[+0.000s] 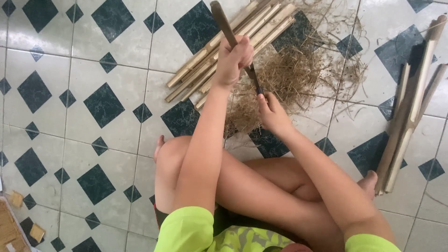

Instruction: Scraping the outer layer of bamboo sticks using a knife to remove fibers.

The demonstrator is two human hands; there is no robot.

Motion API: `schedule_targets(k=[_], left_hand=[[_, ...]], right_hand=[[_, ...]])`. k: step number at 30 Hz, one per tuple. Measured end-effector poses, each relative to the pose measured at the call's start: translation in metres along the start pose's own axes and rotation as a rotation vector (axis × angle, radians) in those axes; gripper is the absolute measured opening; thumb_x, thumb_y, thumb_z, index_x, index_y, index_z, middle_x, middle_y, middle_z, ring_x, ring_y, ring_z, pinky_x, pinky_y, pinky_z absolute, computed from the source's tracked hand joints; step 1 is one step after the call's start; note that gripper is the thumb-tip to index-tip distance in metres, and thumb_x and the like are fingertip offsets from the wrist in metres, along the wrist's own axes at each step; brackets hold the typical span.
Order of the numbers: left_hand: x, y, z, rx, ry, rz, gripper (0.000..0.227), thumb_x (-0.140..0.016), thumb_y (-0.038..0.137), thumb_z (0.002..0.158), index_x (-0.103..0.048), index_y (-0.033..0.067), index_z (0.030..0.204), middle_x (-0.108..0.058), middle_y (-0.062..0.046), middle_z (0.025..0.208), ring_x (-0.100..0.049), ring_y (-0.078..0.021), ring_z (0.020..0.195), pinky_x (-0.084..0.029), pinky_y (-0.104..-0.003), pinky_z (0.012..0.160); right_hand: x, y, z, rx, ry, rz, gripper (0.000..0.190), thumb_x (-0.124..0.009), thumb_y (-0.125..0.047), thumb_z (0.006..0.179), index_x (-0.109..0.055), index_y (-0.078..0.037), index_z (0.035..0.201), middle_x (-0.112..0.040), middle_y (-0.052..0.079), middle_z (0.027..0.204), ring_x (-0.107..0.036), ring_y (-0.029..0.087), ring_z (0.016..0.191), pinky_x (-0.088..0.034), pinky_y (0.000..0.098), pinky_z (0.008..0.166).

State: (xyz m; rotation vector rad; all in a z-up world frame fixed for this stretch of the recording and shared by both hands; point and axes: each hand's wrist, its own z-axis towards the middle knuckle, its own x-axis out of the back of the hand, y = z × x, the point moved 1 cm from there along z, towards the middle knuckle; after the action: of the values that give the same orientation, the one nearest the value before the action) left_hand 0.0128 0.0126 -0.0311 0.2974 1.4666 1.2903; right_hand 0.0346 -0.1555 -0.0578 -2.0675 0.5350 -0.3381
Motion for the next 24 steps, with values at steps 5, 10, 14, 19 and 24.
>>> schedule_targets(k=[5,10,14,19,24], left_hand=[[0.017,-0.017,0.004,-0.028,-0.146,-0.017,0.039,-0.055,0.027,0.084,-0.040,0.0150,0.050,-0.031,0.006,0.043,-0.026,-0.0059,0.038,-0.019,-0.018,0.038],[0.017,-0.017,0.004,0.003,-0.198,-0.055,0.037,-0.054,0.018,0.083,-0.039,0.0145,0.050,-0.030,0.006,0.043,-0.025,-0.0056,0.038,-0.019,-0.017,0.038],[0.008,-0.009,0.003,-0.005,-0.078,0.026,0.036,-0.057,0.026,0.081,-0.040,0.0152,0.051,-0.030,0.007,0.043,-0.023,-0.0053,0.037,-0.018,-0.018,0.038],[0.000,-0.012,0.007,-0.071,0.014,0.072,0.040,-0.057,0.038,0.080,-0.040,0.0145,0.052,-0.032,0.006,0.045,-0.025,-0.0057,0.039,-0.019,-0.019,0.038],[-0.014,-0.005,0.007,-0.115,0.107,0.162,0.044,-0.050,0.050,0.080,-0.039,0.0148,0.055,-0.030,0.006,0.047,-0.025,-0.0051,0.042,-0.020,-0.019,0.041]], right_hand=[[0.001,-0.010,-0.004,-0.079,-0.096,-0.087,0.020,-0.040,-0.025,0.095,-0.041,-0.008,0.085,-0.039,-0.001,0.056,-0.036,0.008,0.038,-0.035,0.0225,0.032],[-0.001,-0.009,-0.005,0.065,-0.093,0.030,0.015,-0.041,-0.021,0.094,-0.042,-0.007,0.086,-0.041,-0.002,0.052,-0.035,0.008,0.034,-0.029,0.0222,0.029],[0.000,-0.007,-0.005,0.032,-0.097,0.037,0.023,-0.038,-0.022,0.094,-0.047,-0.002,0.098,-0.042,0.001,0.052,-0.040,0.011,0.037,-0.034,0.0239,0.034],[0.000,-0.013,-0.008,0.009,-0.117,0.255,0.023,-0.037,-0.025,0.094,-0.047,-0.005,0.098,-0.039,0.000,0.056,-0.032,0.008,0.039,-0.027,0.0220,0.033],[0.002,-0.009,-0.005,0.001,-0.164,0.412,0.027,-0.031,-0.028,0.096,-0.045,-0.005,0.096,-0.036,0.000,0.058,-0.029,0.007,0.041,-0.022,0.0207,0.033]])
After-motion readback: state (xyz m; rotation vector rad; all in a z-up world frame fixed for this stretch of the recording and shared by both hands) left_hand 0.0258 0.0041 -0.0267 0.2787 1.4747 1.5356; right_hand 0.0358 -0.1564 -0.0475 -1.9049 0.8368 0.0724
